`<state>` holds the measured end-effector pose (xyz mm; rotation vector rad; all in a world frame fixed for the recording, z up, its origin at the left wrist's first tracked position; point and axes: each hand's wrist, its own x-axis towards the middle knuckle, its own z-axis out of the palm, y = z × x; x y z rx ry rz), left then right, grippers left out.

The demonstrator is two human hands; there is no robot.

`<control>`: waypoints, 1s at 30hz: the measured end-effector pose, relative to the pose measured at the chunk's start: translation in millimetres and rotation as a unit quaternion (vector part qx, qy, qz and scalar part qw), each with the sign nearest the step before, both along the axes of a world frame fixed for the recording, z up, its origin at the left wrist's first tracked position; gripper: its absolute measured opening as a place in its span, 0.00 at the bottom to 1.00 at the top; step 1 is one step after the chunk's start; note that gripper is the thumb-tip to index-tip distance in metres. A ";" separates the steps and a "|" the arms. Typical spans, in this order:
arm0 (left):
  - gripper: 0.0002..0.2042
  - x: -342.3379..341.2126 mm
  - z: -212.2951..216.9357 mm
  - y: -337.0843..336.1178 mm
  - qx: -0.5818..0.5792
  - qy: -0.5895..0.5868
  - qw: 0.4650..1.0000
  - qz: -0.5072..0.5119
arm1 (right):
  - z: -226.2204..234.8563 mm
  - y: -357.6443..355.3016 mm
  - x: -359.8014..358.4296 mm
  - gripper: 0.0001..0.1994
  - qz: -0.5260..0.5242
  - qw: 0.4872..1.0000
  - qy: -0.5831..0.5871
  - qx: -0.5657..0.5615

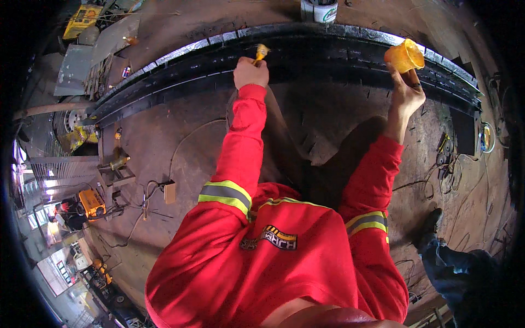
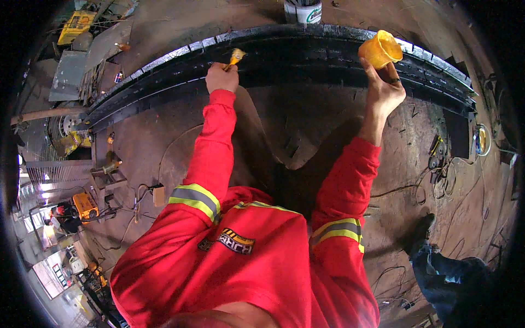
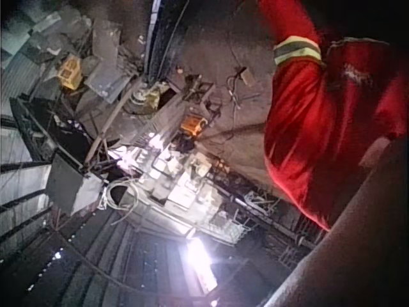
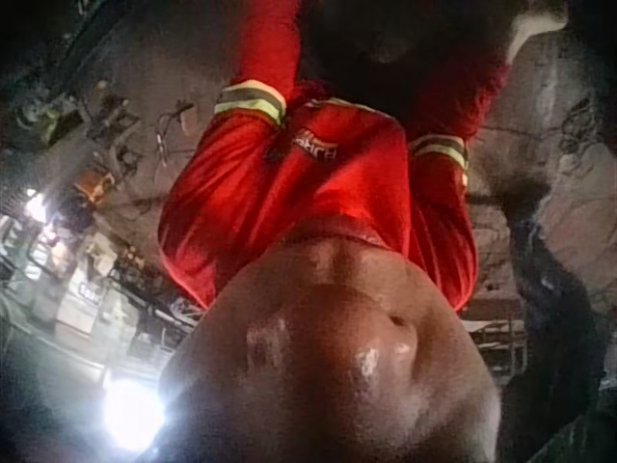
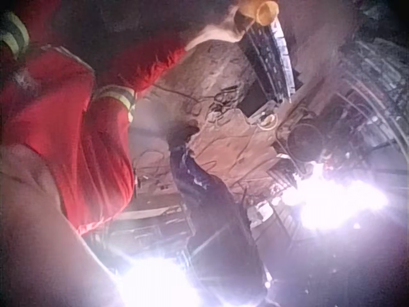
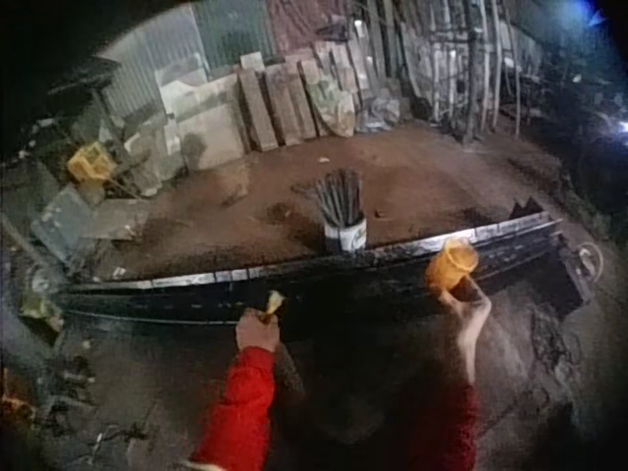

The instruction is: The person kneels on the floor and uses a yellow brush to apply a yellow substance from a small cup onto a curved metal beam. The person repeatedly dips the brush into the cup and spreads the substance along the beam's surface.

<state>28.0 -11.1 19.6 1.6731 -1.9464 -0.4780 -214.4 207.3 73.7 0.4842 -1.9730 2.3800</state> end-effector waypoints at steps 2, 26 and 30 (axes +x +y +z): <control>0.13 1.7 5.4 5.3 -0.013 0.026 0.999 -0.042 | -3.4 2.8 -2.4 0.27 0.005 1.000 0.004 0.001; 0.10 78.6 15.7 -73.3 0.291 0.448 0.837 0.114 | -6.1 5.0 -4.2 0.27 0.006 0.999 0.021 0.039; 0.08 93.1 34.2 -58.5 0.242 0.431 0.866 0.071 | -5.2 8.2 -5.8 0.27 0.003 0.998 0.025 0.051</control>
